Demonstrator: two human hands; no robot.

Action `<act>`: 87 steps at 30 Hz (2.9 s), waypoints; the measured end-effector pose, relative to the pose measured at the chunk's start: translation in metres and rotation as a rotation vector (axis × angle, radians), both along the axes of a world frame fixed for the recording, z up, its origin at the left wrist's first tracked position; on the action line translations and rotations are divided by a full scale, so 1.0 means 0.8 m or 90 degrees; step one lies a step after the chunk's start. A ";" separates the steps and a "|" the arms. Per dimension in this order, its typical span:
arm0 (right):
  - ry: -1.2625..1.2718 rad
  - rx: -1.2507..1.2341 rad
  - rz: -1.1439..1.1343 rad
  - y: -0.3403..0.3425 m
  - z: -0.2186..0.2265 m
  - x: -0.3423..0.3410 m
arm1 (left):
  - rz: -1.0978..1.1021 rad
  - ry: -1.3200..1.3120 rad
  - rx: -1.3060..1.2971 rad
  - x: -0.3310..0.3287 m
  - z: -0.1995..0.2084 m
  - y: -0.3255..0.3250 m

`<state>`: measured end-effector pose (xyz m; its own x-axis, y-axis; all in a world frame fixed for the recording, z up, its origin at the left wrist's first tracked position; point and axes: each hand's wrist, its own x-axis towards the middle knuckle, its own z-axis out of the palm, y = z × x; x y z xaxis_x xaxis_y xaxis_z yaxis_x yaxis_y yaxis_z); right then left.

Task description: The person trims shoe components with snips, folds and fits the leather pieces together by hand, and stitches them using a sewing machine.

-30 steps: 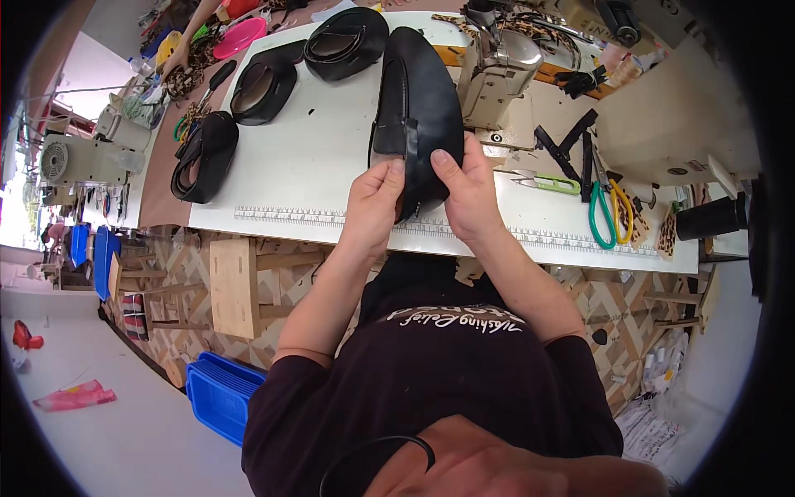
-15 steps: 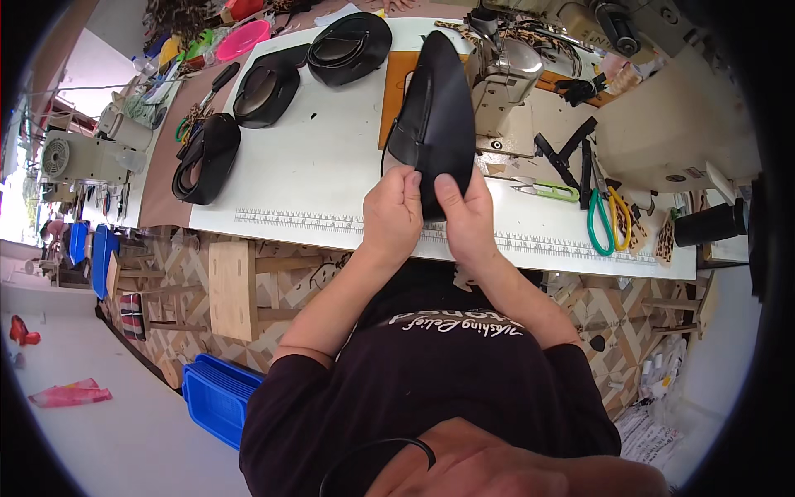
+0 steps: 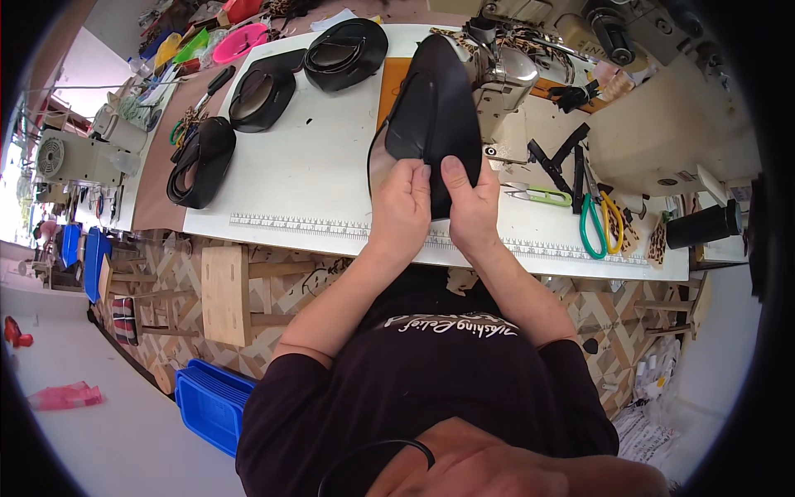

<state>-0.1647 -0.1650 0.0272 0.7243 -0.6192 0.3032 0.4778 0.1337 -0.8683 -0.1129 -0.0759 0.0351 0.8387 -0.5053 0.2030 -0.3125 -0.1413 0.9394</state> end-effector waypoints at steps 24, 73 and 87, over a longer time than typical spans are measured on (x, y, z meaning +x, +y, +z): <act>0.131 -1.073 -0.575 -0.214 0.158 -0.044 | -0.270 -0.147 0.064 0.083 0.180 -0.161; 0.202 -1.202 -0.340 -0.272 0.188 -0.041 | -0.413 -0.052 0.036 0.133 0.191 -0.223; 0.148 -1.142 -0.385 -0.250 0.186 -0.049 | -0.430 -0.074 0.002 0.133 0.193 -0.205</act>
<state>-0.2036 -0.3652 0.1763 0.6775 0.1193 0.7257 -0.0197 -0.9835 0.1800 -0.0062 -0.2396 0.1893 0.3130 -0.9105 0.2703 -0.4313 0.1172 0.8945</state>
